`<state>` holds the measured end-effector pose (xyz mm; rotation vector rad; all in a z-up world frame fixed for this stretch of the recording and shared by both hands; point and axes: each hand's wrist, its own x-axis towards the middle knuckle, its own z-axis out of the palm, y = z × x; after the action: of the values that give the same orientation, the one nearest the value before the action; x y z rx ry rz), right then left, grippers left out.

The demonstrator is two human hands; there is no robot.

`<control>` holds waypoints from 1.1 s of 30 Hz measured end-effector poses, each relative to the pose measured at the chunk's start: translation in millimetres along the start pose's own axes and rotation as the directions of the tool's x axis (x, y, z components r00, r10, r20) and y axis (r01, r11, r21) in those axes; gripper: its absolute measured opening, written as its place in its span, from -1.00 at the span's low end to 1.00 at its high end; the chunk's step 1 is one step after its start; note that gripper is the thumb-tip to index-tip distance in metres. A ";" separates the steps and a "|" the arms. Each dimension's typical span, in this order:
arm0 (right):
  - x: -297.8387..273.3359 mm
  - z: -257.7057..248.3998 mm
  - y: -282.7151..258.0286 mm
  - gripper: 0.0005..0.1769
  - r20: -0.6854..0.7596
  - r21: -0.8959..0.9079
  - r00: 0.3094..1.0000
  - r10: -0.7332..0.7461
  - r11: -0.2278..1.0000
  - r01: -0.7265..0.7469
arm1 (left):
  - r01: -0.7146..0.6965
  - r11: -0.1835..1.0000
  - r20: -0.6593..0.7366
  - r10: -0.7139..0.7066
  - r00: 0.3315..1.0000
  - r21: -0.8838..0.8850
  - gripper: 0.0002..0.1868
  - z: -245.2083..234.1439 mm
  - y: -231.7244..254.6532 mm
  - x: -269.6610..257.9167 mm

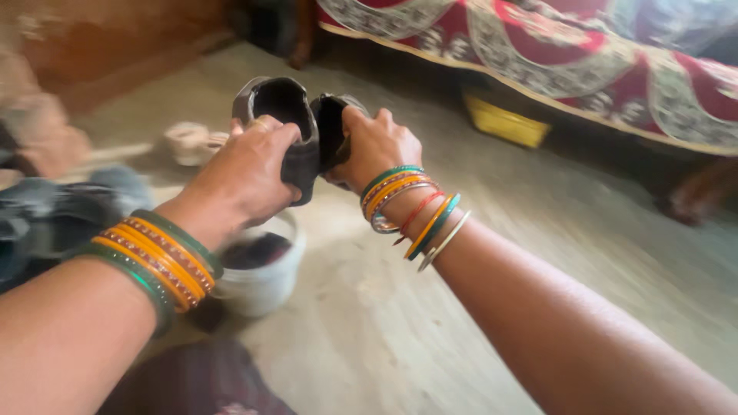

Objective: The person sits on the floor and wipes several pairs of shoes with a cloth, dipping the cloth into a bucket of water between shoes. They handle loafers and sneakers, wiping the uppers and sides, then place the cleaned shoes back on a wooden shelf.

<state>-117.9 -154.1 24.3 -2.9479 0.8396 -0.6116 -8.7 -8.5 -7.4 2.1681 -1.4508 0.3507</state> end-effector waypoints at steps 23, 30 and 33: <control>-204.9 167.4 92.7 -0.30 0.054 0.253 0.824 0.564 0.790 -0.558 | 0.010 0.986 0.486 0.074 0.871 -0.168 -0.39 265.5 -13.9 -122.3; -185.1 145.4 96.5 -0.07 0.519 0.187 0.582 0.626 0.581 -0.792 | 0.037 0.999 0.610 -0.017 0.792 -0.021 -0.27 239.5 16.6 -111.6; -173.2 137.8 84.7 0.04 0.421 -0.059 0.588 0.691 0.667 -0.743 | 0.074 0.996 0.564 -0.028 0.825 -0.058 -0.13 218.8 34.4 -106.0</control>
<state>-244.1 -150.7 -176.3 -2.1529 1.6913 0.0273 -96.2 -53.7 -232.4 2.3508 -1.6591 -0.4059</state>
